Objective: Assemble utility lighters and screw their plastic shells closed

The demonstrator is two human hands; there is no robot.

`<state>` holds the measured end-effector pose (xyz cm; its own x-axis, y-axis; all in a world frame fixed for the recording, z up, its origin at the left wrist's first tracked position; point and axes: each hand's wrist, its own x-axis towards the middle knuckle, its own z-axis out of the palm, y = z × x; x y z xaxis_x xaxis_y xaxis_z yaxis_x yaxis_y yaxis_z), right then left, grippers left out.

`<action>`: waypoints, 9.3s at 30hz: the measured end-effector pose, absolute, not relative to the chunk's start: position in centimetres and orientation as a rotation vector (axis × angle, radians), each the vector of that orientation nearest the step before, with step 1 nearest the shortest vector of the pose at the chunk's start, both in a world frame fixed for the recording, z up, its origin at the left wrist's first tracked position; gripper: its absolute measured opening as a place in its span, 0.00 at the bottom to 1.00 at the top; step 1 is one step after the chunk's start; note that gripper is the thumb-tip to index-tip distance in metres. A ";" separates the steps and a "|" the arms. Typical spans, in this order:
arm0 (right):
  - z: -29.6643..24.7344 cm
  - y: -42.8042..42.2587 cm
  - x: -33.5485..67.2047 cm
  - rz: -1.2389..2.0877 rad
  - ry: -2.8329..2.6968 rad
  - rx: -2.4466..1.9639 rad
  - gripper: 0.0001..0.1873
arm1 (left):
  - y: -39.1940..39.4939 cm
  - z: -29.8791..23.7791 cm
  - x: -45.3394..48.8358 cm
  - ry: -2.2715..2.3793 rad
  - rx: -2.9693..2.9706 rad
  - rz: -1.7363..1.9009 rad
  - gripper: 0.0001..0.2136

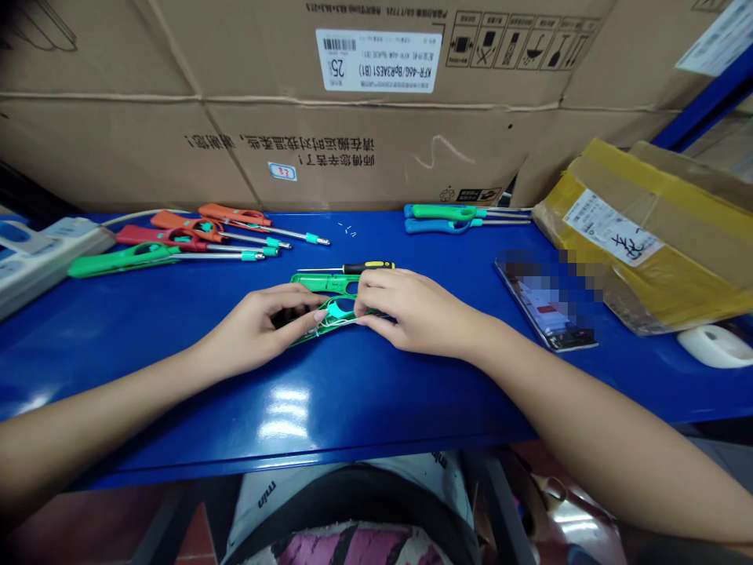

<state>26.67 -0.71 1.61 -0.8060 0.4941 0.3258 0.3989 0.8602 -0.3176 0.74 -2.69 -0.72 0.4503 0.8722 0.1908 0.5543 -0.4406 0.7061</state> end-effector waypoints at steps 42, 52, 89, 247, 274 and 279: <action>-0.1 -1.1 25.4 0.255 -2.553 -0.715 0.06 | -2.6 -1.3 0.8 1.092 2.137 0.777 0.15; 0.4 -1.0 25.5 0.656 -2.323 -0.900 0.17 | -2.8 -1.2 0.8 1.021 2.191 0.966 0.12; 1.0 -1.0 25.6 0.617 -2.373 -0.784 0.08 | -3.1 -0.8 0.6 0.873 2.409 1.145 0.11; 1.0 -0.4 26.0 0.786 -2.426 -1.043 0.06 | -1.5 -1.0 -0.7 0.506 2.636 0.669 0.20; 0.9 -0.9 26.0 0.550 -2.557 -0.879 0.05 | -2.1 -0.6 -1.0 0.461 3.075 0.537 0.17; 0.7 -1.0 25.9 0.483 -2.621 -0.855 0.07 | -2.3 -0.5 -0.9 0.449 3.079 0.489 0.18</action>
<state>25.92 -1.00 0.69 -0.7607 0.6135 0.2122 0.4975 0.7610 -0.4165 -0.95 -2.29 -0.45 0.9112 0.2775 0.3046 0.2800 -0.9593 0.0363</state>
